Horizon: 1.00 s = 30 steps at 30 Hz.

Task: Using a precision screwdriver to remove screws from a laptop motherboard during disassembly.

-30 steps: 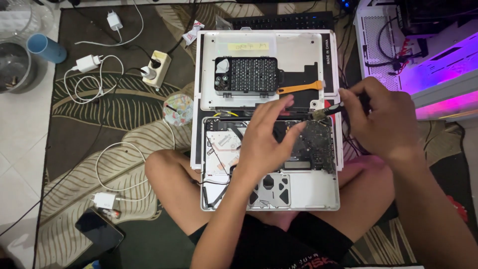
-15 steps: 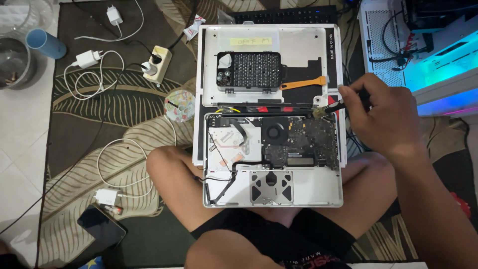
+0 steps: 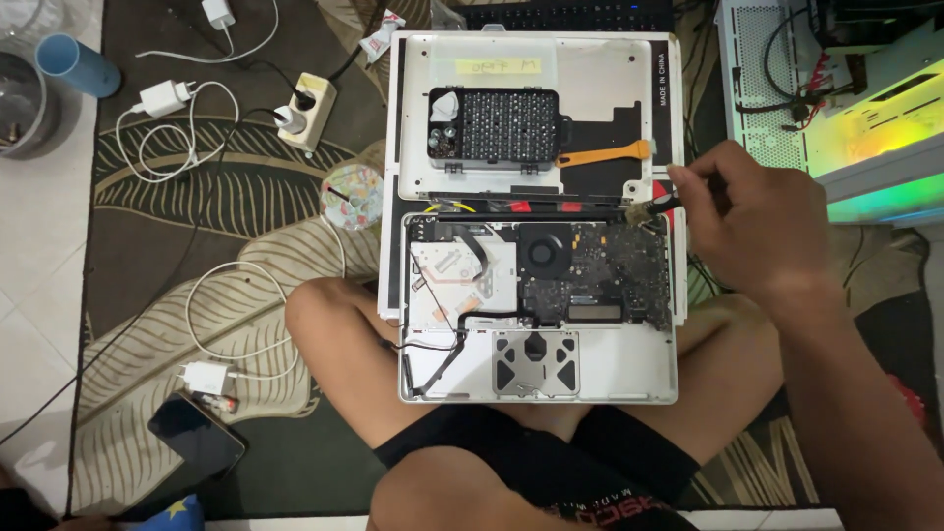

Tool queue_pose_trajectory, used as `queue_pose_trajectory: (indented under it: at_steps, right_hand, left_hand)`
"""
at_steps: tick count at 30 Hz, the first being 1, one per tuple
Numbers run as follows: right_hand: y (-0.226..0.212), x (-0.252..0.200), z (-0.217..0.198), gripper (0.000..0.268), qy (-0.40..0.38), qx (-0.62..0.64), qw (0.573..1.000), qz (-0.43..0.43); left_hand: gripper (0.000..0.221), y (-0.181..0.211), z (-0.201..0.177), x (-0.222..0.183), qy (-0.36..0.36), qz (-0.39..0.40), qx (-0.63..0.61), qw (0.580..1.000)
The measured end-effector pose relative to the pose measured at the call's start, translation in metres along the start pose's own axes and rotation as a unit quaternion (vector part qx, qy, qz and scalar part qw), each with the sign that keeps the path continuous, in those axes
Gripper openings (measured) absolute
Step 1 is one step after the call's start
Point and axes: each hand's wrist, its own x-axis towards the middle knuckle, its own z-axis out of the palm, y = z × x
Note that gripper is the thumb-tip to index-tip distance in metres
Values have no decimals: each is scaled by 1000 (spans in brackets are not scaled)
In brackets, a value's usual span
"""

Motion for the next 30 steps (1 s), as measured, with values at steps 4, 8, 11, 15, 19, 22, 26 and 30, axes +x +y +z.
queue_pose_trajectory:
  at_steps: [4, 8, 11, 15, 19, 22, 26, 30]
  right_hand:
    - [11, -7, 19, 18, 13, -85, 995, -40]
    - [12, -13, 32, 22, 35, -157, 984, -78]
    - [15, -16, 39, 18, 50, -131, 987, -80]
    - [13, -16, 38, 18, 34, -127, 989, -72]
    - [11, -12, 38, 17, 49, -122, 988, -85]
    - [10, -12, 38, 16, 49, -115, 989, -83]
    - [12, -10, 39, 16, 55, -117, 987, -99]
    - [7, -8, 34, 16, 43, -111, 989, -92]
  left_hand:
    - [35, -105, 17, -15, 3, 67, -40, 997]
    - [40, -186, 34, -4, 5, 139, -78, 987]
    - [25, -235, 51, 7, 62, 23, 90, 994]
    - [25, -284, 78, 11, 38, 61, 201, 977]
    - [35, -320, 101, 15, 31, 46, 214, 975]
    - [34, -329, 106, 16, 17, 41, 241, 969]
    - [27, -329, 105, 17, 8, 40, 266, 963]
    - [29, -330, 105, 17, -5, 31, 277, 960]
